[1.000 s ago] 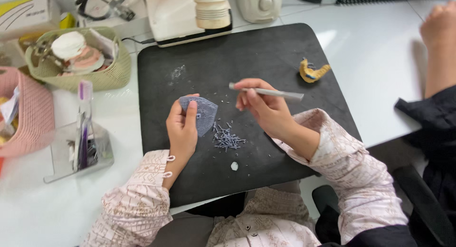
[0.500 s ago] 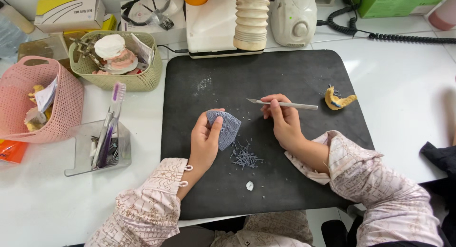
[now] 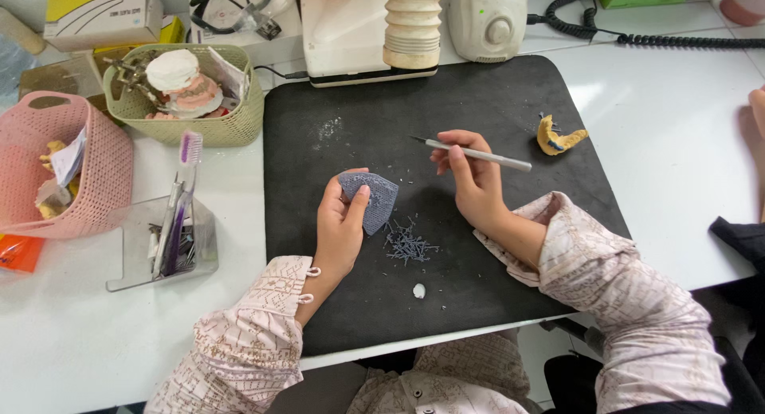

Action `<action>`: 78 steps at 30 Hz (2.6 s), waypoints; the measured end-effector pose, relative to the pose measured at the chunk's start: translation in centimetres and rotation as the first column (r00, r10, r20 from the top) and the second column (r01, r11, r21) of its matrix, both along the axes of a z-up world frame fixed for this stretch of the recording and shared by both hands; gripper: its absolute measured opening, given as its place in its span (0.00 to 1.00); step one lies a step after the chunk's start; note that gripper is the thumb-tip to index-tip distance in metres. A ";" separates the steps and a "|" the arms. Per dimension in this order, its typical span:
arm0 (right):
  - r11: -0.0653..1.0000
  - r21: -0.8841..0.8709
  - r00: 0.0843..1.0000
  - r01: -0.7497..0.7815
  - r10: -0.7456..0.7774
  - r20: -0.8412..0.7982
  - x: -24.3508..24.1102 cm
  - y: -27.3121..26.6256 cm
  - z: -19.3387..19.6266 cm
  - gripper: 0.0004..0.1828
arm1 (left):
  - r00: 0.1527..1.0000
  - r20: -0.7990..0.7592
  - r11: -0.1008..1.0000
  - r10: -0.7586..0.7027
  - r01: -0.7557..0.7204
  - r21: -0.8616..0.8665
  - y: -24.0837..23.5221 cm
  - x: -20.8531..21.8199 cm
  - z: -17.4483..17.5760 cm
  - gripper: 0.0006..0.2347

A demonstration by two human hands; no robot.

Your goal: The person uses a small metal carving tool to repeatedly scrape and shape a small blue block of material on a black mat. Shavings accumulate on the mat as the person rotates the block and continues carving. A dental model and rotary tool are visible nearby but not used.

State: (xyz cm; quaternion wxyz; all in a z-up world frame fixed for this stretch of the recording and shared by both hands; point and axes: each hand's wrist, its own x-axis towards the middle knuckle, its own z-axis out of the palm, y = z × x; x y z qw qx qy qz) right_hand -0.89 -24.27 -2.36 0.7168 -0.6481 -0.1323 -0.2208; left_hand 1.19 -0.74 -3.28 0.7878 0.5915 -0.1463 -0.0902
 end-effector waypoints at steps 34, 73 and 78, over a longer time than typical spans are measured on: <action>0.974 -0.215 0.997 -0.071 0.065 -0.035 -4.3 0.1 -0.7 0.08 | 0.916 0.398 0.939 0.060 -0.187 0.288 0.2 -1.9 2.8 0.09; 0.904 0.087 0.879 -0.418 0.427 -0.213 -2.8 -0.6 0.9 0.05 | 0.707 0.688 0.858 -0.160 -0.245 0.451 0.1 -2.0 4.3 0.06; 0.901 -0.001 0.886 -0.435 0.428 -0.179 -3.1 -0.5 1.0 0.07 | 0.677 0.720 0.861 -0.152 -0.267 0.433 0.0 -2.2 4.3 0.05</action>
